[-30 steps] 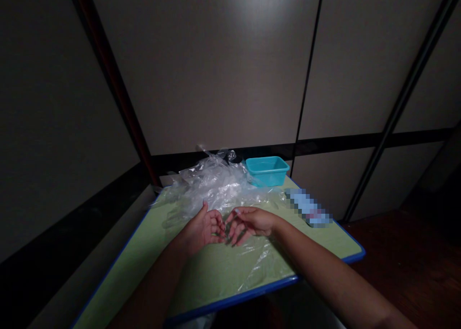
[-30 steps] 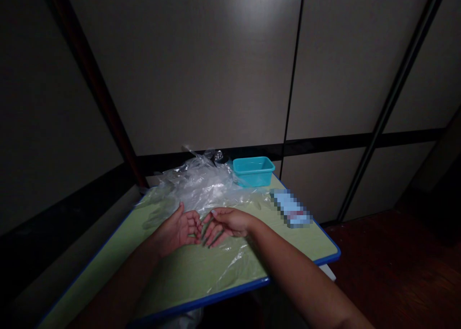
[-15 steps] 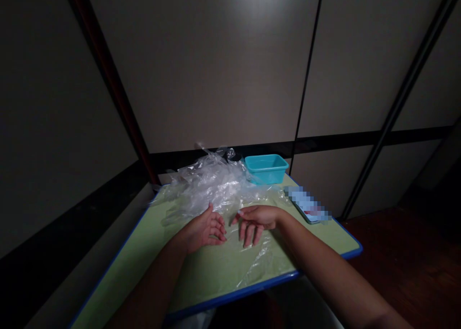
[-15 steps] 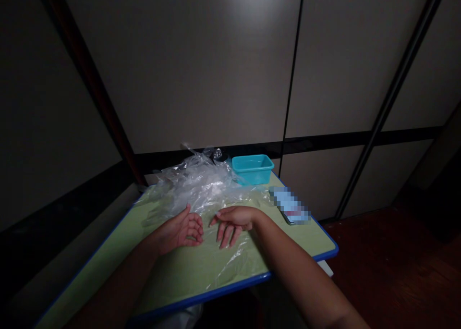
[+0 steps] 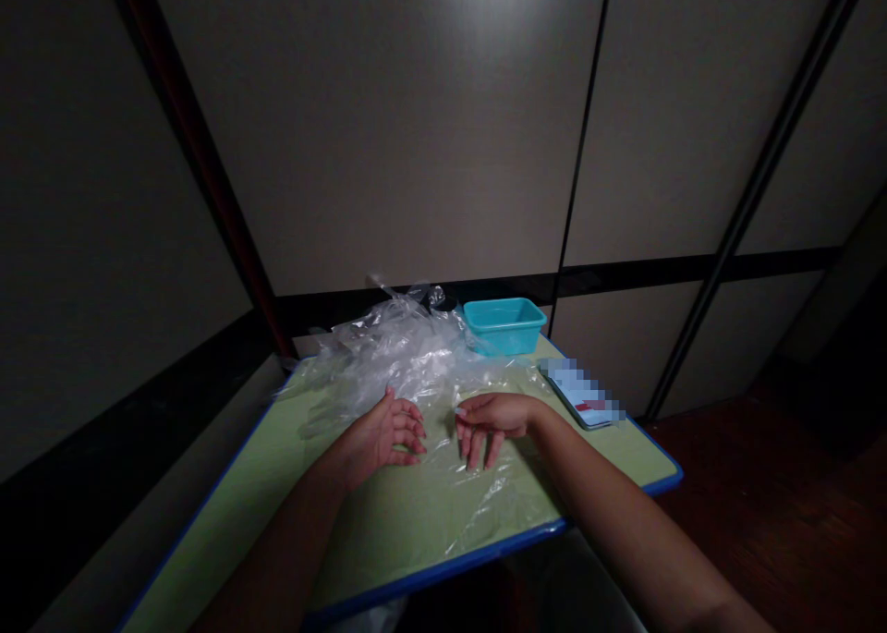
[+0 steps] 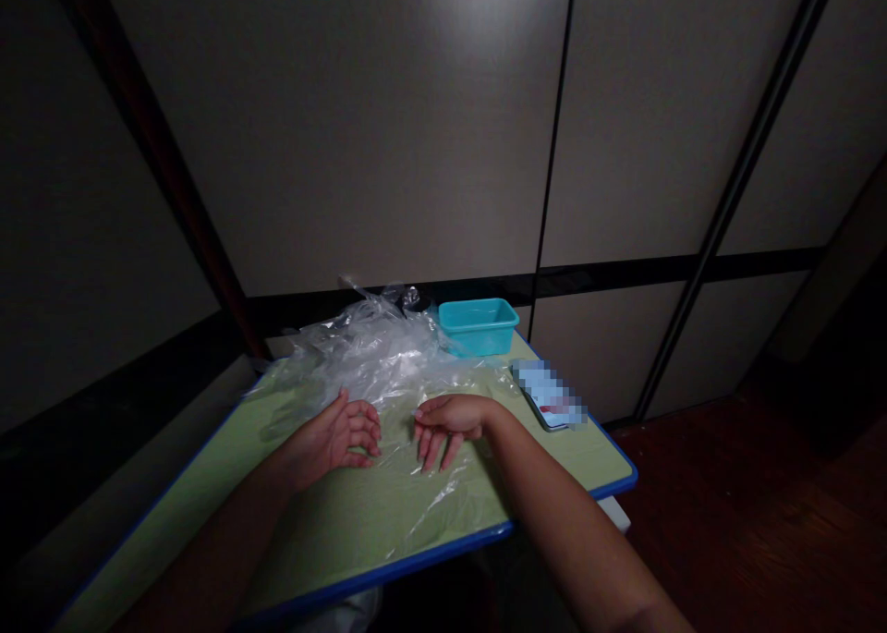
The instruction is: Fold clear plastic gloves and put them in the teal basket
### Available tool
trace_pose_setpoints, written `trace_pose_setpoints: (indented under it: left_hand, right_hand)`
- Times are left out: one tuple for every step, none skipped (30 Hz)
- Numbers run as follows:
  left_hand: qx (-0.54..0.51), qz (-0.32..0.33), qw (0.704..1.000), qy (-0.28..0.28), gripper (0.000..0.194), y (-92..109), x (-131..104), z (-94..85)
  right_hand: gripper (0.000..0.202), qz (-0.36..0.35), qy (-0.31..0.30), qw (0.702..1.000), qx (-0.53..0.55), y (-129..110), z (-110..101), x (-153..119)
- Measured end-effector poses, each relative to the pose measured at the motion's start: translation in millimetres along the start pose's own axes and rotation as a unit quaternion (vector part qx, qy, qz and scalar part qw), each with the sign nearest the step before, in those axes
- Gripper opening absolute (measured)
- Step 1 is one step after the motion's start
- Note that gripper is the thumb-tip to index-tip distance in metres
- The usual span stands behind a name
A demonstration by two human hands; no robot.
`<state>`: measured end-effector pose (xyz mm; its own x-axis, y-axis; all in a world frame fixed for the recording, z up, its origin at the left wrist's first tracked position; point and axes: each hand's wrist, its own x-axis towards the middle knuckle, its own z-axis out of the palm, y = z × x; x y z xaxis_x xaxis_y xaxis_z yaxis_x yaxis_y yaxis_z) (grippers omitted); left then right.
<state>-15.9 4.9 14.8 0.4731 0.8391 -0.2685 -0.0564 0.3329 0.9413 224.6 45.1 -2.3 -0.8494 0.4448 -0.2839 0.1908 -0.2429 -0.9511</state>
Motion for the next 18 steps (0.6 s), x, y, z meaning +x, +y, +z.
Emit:
trace_pose_setpoints:
  left_hand:
    - [0.004, -0.005, 1.0, -0.005, 0.057, 0, 0, -0.1]
    - [0.01, -0.013, 1.0, -0.011, 0.058, -1, 0, -0.2]
    - [0.02, -0.023, 0.999, -0.017, 0.059, -2, 0, -0.3]
    - [0.032, -0.031, 0.999, -0.023, 0.059, -3, 0, -0.4]
    - [0.044, -0.038, 0.998, -0.028, 0.059, -4, 0, -0.6]
    - [0.054, -0.04, 0.997, -0.029, 0.057, -5, 0, -1.0]
    - [0.061, -0.035, 0.997, -0.026, 0.055, -5, 0, -1.7]
    - [0.067, -0.019, 0.997, -0.018, 0.053, -5, 0, -2.8]
    - [0.074, 0.006, 0.997, -0.002, 0.051, -5, 0, -4.2]
    - [0.081, 0.035, 0.996, 0.018, 0.05, -4, 0, -6.0]
    - [0.088, 0.067, 0.993, 0.04, 0.049, -3, 0, -8.0]
    - [0.095, 0.094, 0.989, 0.063, 0.048, -2, -1, -9.8]
    - [0.1, 0.116, 0.985, 0.083, 0.047, -2, -1, -11.2]
    - [0.107, 0.135, 0.98, 0.103, 0.046, -1, -1, -11.8]
    - [0.118, 0.153, 0.973, 0.124, 0.045, -1, 0, -11.4]
    - [0.134, 0.17, 0.965, 0.146, 0.043, -1, 0, -9.6]
    - [0.155, 0.186, 0.956, 0.165, 0.041, -1, 0, -6.4]
    - [0.179, 0.201, 0.946, 0.182, 0.039, -2, -1, -1.8]
  right_hand:
    - [0.041, -0.004, 0.004, 1.0, 0.003, 0, 1, 1]
    - [0.04, -0.011, 0.009, 1.0, 0.007, 1, 1, 1]
    - [0.04, -0.017, 0.012, 1.0, 0.011, 1, 1, 2]
    - [0.039, -0.016, 0.013, 1.0, 0.011, 2, 1, 3]
    - [0.038, -0.01, 0.012, 1.0, 0.007, 3, 0, 3]
    - [0.038, -0.002, 0.009, 1.0, 0.002, 4, -2, 4]
    - [0.037, 0.003, 0.007, 1.0, -0.001, 4, -3, 4]
    - [0.036, 0.001, 0.008, 1.0, 0.002, 5, -6, 3]
    - [0.036, -0.008, 0.01, 1.0, 0.01, 5, -8, 2]
    - [0.037, -0.018, 0.013, 1.0, 0.021, 6, -10, 1]
    - [0.037, -0.022, 0.01, 0.999, 0.03, 7, -12, 0]
    - [0.038, -0.018, 0.001, 0.999, 0.033, 8, -14, -1]
    - [0.039, -0.005, -0.016, 0.999, 0.03, 10, -15, -1]
    - [0.04, 0.011, -0.03, 0.999, 0.024, 12, -15, -1]
    - [0.041, 0.028, -0.039, 0.999, 0.019, 14, -16, 0]
    - [0.042, 0.037, -0.033, 0.999, 0.014, 17, -16, 1]
    - [0.042, 0.044, -0.022, 0.999, 0.006, 18, -16, 2]
    - [0.044, 0.045, -0.013, 0.999, -0.001, 18, -16, 3]
